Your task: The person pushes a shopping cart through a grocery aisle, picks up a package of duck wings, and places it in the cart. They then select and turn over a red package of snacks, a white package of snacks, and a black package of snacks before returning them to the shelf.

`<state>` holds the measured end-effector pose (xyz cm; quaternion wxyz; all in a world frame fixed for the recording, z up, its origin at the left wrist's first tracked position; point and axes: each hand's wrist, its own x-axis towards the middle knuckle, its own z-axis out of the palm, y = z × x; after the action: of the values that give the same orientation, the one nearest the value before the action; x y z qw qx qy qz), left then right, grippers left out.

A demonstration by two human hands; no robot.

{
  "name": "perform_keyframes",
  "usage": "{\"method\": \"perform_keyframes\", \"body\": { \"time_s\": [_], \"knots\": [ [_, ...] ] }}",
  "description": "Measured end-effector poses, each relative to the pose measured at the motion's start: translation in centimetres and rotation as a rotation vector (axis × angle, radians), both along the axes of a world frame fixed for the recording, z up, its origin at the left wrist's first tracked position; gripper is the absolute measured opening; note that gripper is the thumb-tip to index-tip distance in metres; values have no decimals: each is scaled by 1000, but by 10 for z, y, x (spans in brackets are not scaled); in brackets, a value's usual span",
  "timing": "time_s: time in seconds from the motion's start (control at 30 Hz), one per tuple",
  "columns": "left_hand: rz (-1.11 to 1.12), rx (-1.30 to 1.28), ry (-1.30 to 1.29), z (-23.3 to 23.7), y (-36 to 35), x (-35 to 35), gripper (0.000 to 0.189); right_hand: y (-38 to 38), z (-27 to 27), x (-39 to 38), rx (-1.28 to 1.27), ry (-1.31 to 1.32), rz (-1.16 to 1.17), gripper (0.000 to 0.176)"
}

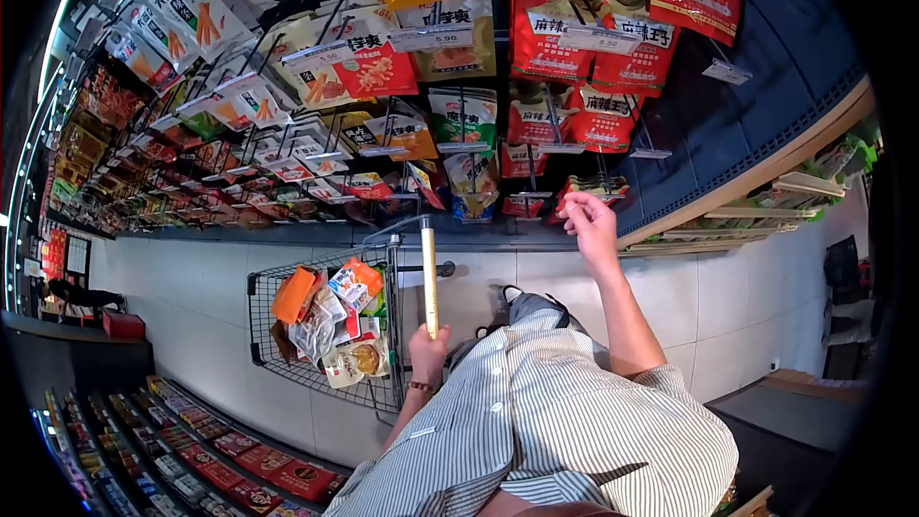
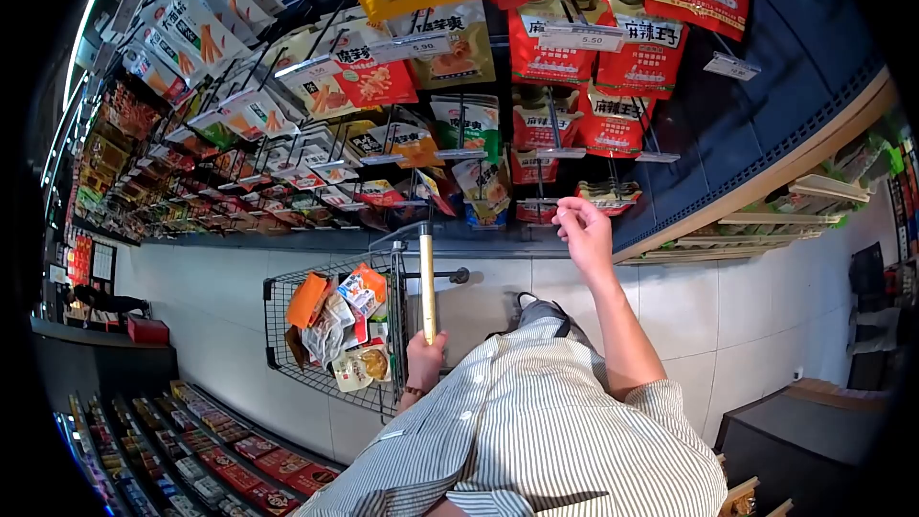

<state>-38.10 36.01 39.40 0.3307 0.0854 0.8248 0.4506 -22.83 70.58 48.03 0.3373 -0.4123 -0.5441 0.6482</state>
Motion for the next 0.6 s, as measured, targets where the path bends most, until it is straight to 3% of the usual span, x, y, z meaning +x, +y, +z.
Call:
{"method": "perform_keyframes", "body": {
  "time_s": [0.17,0.37,0.4,0.6],
  "knots": [
    [50,-63,-58,18,13,6,28,43,0,-2,19,98,-41,20],
    [-1,-304,103,19,24,12,40,109,3,-11,92,214,-30,22],
    [2,-406,118,46,39,14,41,120,4,-12,127,172,-23,23],
    [73,-686,274,63,63,31,31,191,10,-6,337,52,-12,28]
  ]
}}
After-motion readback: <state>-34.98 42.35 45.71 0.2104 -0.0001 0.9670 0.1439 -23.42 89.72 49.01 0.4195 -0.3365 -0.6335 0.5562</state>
